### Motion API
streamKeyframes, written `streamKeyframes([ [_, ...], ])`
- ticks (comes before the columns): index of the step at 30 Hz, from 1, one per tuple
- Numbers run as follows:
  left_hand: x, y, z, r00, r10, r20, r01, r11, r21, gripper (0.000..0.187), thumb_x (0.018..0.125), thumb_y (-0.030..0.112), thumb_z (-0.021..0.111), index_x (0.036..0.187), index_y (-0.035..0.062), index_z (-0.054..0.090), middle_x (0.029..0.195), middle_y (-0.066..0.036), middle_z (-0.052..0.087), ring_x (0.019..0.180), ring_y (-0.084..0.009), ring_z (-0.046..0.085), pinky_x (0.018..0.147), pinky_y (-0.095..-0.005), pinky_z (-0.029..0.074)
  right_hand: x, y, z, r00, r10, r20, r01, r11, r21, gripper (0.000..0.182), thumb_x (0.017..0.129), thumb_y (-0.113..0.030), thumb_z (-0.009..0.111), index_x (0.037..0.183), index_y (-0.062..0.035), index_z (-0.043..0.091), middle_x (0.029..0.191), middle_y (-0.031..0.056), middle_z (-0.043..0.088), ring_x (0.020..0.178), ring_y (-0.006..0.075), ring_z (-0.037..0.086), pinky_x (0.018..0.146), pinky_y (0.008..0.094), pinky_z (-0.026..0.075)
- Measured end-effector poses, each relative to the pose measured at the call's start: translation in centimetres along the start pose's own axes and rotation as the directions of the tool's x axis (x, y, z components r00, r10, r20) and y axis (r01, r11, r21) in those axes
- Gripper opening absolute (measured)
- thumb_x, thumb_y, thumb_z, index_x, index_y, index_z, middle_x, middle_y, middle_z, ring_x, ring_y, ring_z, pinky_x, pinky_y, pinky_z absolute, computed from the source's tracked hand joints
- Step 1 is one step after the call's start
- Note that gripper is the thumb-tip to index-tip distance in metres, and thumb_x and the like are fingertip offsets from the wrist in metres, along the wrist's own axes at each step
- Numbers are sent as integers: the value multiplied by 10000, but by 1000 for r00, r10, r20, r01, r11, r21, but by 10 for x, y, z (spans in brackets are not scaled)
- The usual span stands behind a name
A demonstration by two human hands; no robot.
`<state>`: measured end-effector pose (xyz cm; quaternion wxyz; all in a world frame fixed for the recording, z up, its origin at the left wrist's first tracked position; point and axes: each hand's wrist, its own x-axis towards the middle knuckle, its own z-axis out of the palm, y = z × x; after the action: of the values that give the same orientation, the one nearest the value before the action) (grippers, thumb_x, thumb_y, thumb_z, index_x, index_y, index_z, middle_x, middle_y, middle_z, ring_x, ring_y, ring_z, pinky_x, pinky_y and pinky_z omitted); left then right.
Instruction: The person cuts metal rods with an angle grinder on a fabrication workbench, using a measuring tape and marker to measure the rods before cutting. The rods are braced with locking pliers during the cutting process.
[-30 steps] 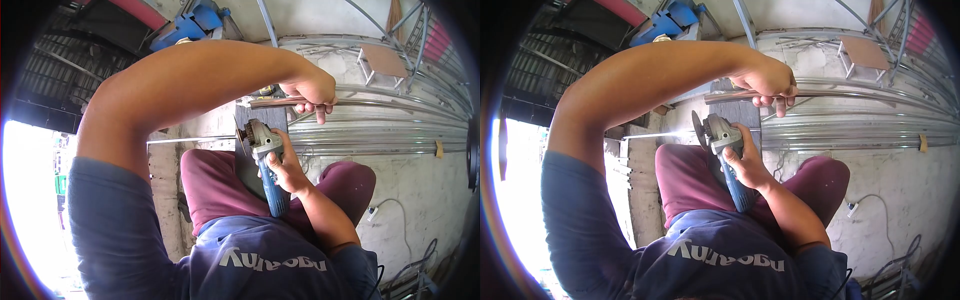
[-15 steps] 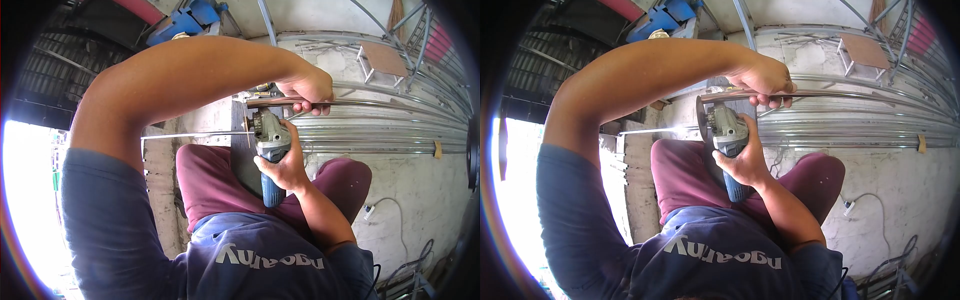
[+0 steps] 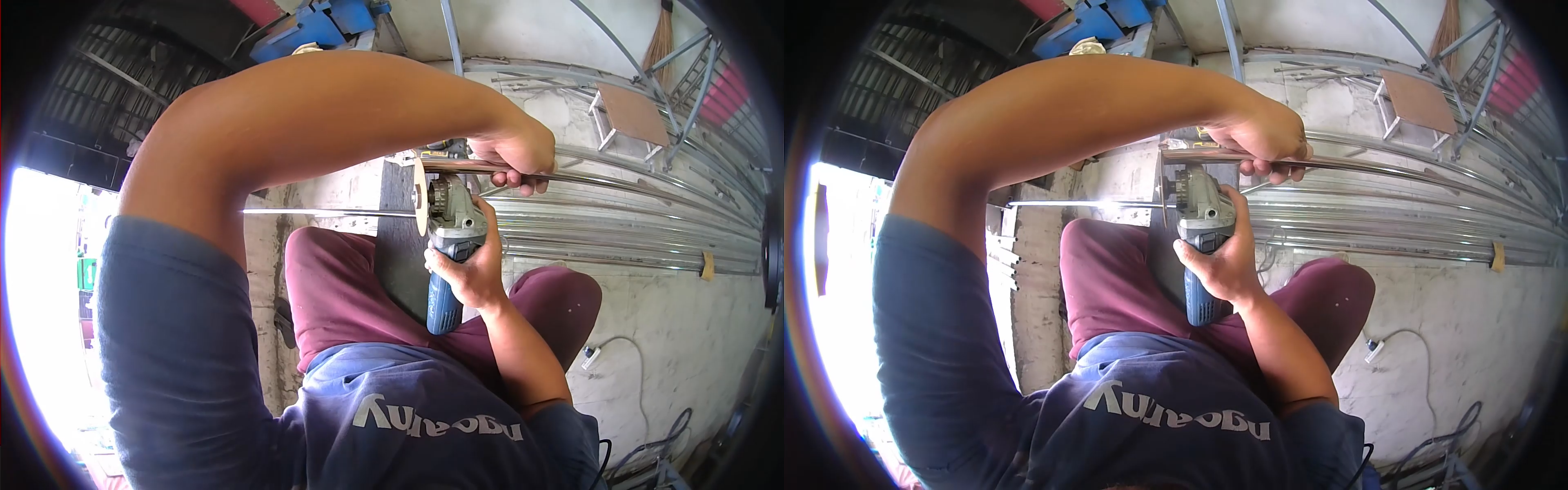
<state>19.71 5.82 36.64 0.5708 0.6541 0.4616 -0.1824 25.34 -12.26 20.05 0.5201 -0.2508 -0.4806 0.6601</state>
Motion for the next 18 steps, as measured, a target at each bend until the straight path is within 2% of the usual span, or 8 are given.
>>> streamKeyframes([
  [4, -3, 0, 1, 1000, -2, -19, 2, 1000, 7, 438, 1238, 372, 421, 1256, 20, 681, 937, -42, 665, 723, -146, 528, 671, -326, 521, 0, 1, 3, 999, 14, -38, -13, 999, 31, 889, 898, -113, 917, 1584, 21, 368, 1174, 80, 700, 1043, 151, 679, 994, 340, 564],
  [6, -3, -1, 1, 1000, 4, -23, -3, 1000, 11, 437, 1237, 374, 427, 1249, 23, 688, 930, -36, 666, 719, -140, 525, 667, -319, 518, 0, 3, 2, 1000, -3, -29, 4, 1000, 25, 891, 904, -78, 899, 1594, 15, 343, 1163, 99, 702, 1002, 159, 698, 940, 348, 596],
  [8, -4, 0, 1, 1000, 11, -28, -11, 1000, 20, 438, 1236, 376, 433, 1240, 25, 694, 923, -31, 667, 718, -134, 523, 661, -312, 514, 2, 5, 0, 1000, -27, -4, 27, 1000, 7, 904, 915, -14, 863, 1615, 5, 292, 1146, 141, 704, 916, 175, 734, 824, 364, 662],
  [18, -1, -3, 0, 999, 21, -36, -20, 1000, 18, 470, 1244, 396, 420, 1228, 19, 700, 926, -24, 676, 715, -123, 517, 654, -306, 507, 2, 8, -2, 1000, -14, 2, 14, 1000, 27, 913, 917, -21, 871, 1619, 8, 289, 1149, 146, 705, 926, 179, 735, 808, 364, 663],
])
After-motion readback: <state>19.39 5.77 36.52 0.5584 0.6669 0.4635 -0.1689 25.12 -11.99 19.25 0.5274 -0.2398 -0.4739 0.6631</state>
